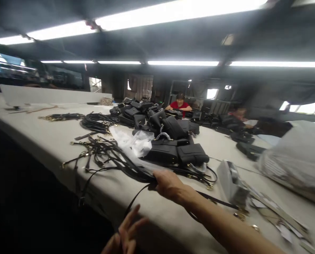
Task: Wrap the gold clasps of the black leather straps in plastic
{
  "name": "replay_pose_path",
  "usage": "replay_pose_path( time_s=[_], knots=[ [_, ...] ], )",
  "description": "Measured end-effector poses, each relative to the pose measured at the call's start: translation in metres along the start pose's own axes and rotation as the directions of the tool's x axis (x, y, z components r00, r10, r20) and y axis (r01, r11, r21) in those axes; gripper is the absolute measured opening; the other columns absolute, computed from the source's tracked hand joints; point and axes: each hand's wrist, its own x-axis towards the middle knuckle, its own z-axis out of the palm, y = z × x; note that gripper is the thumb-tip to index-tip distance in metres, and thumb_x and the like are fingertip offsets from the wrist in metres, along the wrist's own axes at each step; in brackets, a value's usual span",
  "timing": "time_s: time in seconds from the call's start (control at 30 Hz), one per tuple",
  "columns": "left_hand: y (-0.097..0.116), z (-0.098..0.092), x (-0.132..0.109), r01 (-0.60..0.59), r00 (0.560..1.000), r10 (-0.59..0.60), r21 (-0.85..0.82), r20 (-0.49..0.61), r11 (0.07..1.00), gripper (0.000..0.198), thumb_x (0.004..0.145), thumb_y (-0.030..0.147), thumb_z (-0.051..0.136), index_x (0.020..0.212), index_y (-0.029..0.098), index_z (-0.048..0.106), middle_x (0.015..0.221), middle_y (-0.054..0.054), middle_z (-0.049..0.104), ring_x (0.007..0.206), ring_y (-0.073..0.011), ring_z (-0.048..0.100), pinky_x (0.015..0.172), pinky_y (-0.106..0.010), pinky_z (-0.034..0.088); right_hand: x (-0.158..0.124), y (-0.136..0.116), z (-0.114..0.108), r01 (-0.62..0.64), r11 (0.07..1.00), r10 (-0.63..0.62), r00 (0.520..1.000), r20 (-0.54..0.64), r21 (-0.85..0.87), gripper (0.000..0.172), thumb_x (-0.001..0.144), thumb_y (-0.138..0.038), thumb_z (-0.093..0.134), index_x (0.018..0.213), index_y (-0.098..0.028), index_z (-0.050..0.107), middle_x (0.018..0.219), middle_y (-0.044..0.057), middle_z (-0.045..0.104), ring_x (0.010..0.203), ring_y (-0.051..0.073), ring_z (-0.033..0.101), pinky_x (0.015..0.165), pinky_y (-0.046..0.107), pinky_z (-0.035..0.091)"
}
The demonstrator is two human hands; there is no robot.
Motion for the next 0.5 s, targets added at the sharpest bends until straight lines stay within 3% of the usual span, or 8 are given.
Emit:
replay_pose_path(
  time_s=[0.07,0.13,0.23,0.33,0.4,0.5],
  knots=[
    [0.02,0.025,0.02,-0.061,0.998,0.058,-0.107,-0.031,0.992,0.083,0.063,0.073,0.074,0.129,0.025,0.063,0.132,-0.017,0.062,0.046,-0.0006,0.04,0.04,-0.015,0.032,-0.028,-0.016,-0.018,0.048,0.998,-0.049,0.998,0.03,0.038,0.03,0.078,-0.048,0.07,0.099,-0.025,0.068,0.089,0.002,0.076,0.076,0.021,0.067,0.055,0.025,0.032],
    [0.04,0.044,0.033,-0.098,0.991,0.087,-0.108,-0.097,0.989,0.08,0.068,0.071,0.072,0.132,0.024,0.062,0.137,-0.017,0.059,0.052,-0.0038,0.045,0.045,-0.016,0.039,-0.058,-0.033,-0.028,0.086,0.993,-0.091,0.994,0.059,0.081,0.027,0.079,-0.046,0.067,0.098,-0.027,0.069,0.086,0.001,0.076,0.073,0.02,0.067,0.052,0.025,0.031],
    [0.057,0.058,0.039,-0.138,0.988,0.13,-0.1,-0.08,0.985,0.086,0.069,0.073,0.069,0.139,0.024,0.055,0.145,-0.016,0.053,0.058,-0.0099,0.055,0.051,-0.023,0.049,-0.09,-0.051,-0.034,0.11,0.989,-0.126,0.977,0.172,0.102,0.028,0.083,-0.045,0.06,0.099,-0.024,0.069,0.085,0.005,0.076,0.065,0.021,0.066,0.047,0.026,0.026],
    [0.069,0.047,0.025,-0.18,0.984,0.176,-0.175,-0.04,0.968,0.099,0.063,0.073,0.074,0.147,0.03,0.043,0.142,-0.012,0.058,0.068,-0.021,0.068,0.057,-0.031,0.057,-0.104,-0.05,-0.039,0.054,0.998,-0.061,0.974,0.219,0.042,0.031,0.08,-0.041,0.061,0.103,-0.021,0.069,0.086,0.01,0.076,0.065,0.024,0.066,0.049,0.027,0.026],
    [0.082,0.028,0.009,-0.229,0.973,0.215,-0.218,-0.085,0.949,0.099,0.067,0.069,0.074,0.151,0.035,0.034,0.133,-0.006,0.066,0.09,-0.0282,0.072,0.069,-0.036,0.061,-0.111,-0.038,-0.047,-0.027,0.998,0.015,0.983,0.181,0.061,0.026,0.078,-0.036,0.062,0.098,-0.022,0.069,0.087,0.01,0.076,0.07,0.024,0.066,0.052,0.027,0.03],
    [0.107,-0.006,-0.011,-0.368,0.92,0.301,-0.287,-0.25,0.885,0.087,0.08,0.056,0.068,0.153,0.026,0.03,0.117,-0.004,0.075,0.094,-0.0244,0.074,0.08,-0.035,0.063,-0.128,-0.015,-0.06,-0.101,0.983,0.084,0.99,0.113,0.152,0.016,0.074,-0.033,0.064,0.086,-0.023,0.069,0.086,0.006,0.074,0.074,0.022,0.064,0.055,0.026,0.032]
  ],
)
